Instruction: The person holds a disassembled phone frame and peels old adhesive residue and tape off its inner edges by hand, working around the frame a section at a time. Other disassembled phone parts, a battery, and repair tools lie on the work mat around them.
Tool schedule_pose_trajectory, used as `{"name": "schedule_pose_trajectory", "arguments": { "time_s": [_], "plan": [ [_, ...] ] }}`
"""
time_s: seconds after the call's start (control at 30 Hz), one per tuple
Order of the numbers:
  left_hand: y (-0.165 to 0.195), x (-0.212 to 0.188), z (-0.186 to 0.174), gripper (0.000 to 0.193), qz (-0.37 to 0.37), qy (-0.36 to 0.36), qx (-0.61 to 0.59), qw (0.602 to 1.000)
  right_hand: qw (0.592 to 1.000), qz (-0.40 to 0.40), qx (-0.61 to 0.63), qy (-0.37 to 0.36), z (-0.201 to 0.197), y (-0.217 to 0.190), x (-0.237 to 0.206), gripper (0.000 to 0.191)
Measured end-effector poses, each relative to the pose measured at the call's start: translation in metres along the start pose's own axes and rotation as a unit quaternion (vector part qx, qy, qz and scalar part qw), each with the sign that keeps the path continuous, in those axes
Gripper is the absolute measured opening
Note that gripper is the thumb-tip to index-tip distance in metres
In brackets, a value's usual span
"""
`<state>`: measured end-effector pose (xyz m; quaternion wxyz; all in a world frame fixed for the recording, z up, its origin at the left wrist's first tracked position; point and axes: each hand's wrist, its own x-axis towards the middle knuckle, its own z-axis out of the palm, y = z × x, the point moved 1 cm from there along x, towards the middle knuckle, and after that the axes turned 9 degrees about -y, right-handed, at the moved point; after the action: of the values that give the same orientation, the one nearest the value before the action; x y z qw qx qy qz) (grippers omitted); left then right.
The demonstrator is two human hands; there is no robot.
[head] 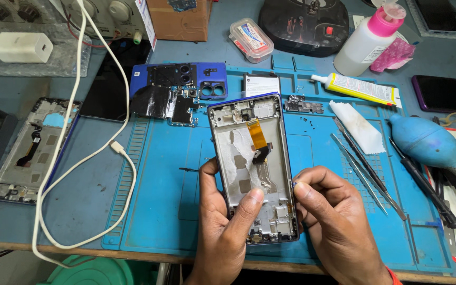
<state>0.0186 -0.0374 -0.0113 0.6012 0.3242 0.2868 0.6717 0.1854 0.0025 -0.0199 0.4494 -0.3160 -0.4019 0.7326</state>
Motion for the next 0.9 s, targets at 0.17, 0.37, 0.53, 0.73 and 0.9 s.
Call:
{"name": "schedule_pose_trajectory", "arguments": {
  "time_s": [0.17,0.37,0.53,0.73,0.9],
  "plan": [
    [0.000,0.000,0.000,0.060,-0.017,0.007,-0.004,1.000,0.999,0.022,-0.022,-0.013,-0.006,-0.003,0.000,0.017],
    [0.000,0.000,0.001,0.059,0.005,-0.002,0.005,1.000,0.996,0.073,-0.058,-0.015,-0.016,-0.012,0.002,0.021],
    [0.000,-0.001,0.000,0.058,-0.008,-0.010,-0.022,1.000,0.996,0.072,-0.045,-0.039,-0.021,-0.017,0.006,0.024],
    [0.000,0.000,0.000,0.056,0.005,-0.010,0.005,1.000,0.998,0.038,-0.015,-0.045,-0.021,-0.011,0.013,0.023],
    [0.000,0.000,0.000,0.055,0.006,-0.010,0.006,1.000,0.997,0.063,0.005,-0.053,-0.022,-0.007,0.014,0.022]
  ]
}}
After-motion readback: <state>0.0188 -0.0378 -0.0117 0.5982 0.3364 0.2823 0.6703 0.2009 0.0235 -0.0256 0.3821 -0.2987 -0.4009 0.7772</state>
